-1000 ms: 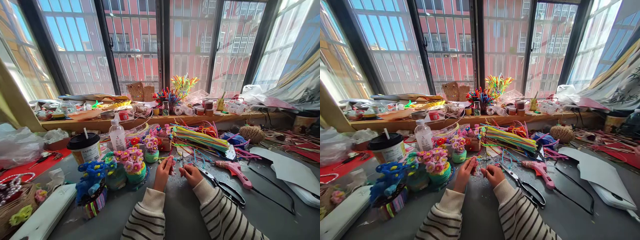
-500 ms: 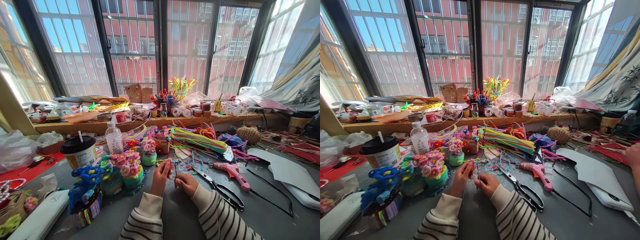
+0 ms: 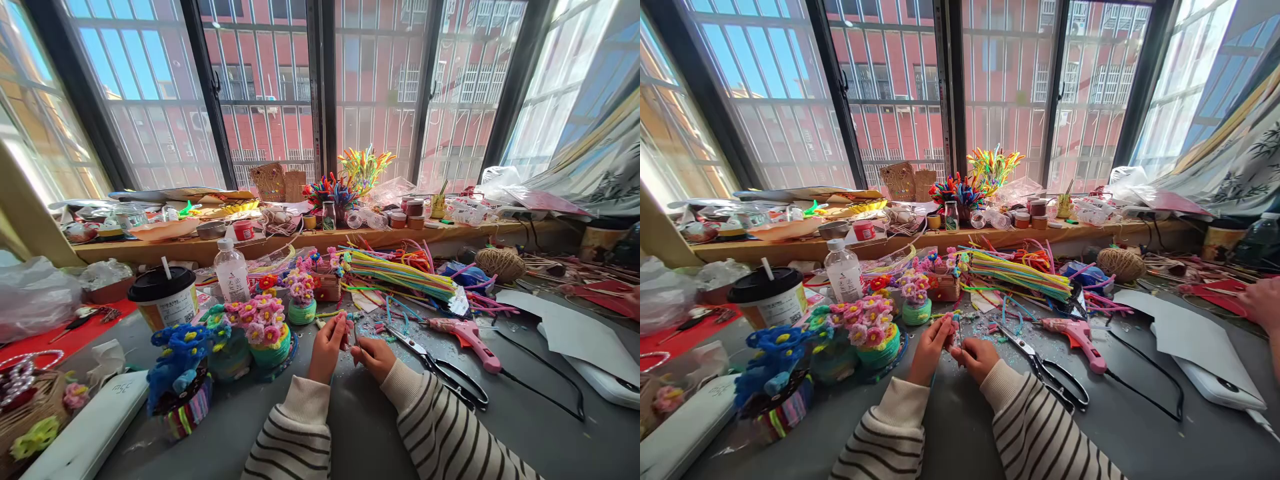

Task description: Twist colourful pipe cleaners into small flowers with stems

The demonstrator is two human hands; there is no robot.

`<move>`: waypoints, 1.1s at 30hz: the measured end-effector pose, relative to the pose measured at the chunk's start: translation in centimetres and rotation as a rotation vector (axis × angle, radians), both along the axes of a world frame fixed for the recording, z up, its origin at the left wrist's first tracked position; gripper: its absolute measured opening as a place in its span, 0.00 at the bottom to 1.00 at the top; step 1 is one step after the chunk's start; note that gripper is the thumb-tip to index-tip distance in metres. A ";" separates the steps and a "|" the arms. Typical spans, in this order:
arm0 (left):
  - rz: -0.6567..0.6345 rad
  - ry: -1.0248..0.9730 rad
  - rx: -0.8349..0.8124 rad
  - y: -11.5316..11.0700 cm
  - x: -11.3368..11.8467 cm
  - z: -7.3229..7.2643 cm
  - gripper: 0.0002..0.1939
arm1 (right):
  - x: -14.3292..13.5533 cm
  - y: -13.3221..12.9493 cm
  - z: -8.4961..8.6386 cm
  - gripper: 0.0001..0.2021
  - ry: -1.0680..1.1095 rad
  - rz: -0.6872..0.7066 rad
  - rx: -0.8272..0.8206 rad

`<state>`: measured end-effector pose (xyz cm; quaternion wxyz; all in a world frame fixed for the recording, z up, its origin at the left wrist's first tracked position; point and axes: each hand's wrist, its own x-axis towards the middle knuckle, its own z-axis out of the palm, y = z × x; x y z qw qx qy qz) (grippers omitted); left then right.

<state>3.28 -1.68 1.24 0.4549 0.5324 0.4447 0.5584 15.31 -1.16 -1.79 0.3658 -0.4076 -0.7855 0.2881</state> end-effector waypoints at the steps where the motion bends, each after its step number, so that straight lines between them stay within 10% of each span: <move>1: 0.004 0.003 0.001 0.0 0.0 0.0 0.12 | 0.0 0.0 -0.1 0.30 0.005 -0.004 -0.003; 33: 0.008 -0.063 0.015 0.3 -0.9 -0.5 0.13 | 0.6 0.1 0.3 0.26 0.067 -0.028 -0.055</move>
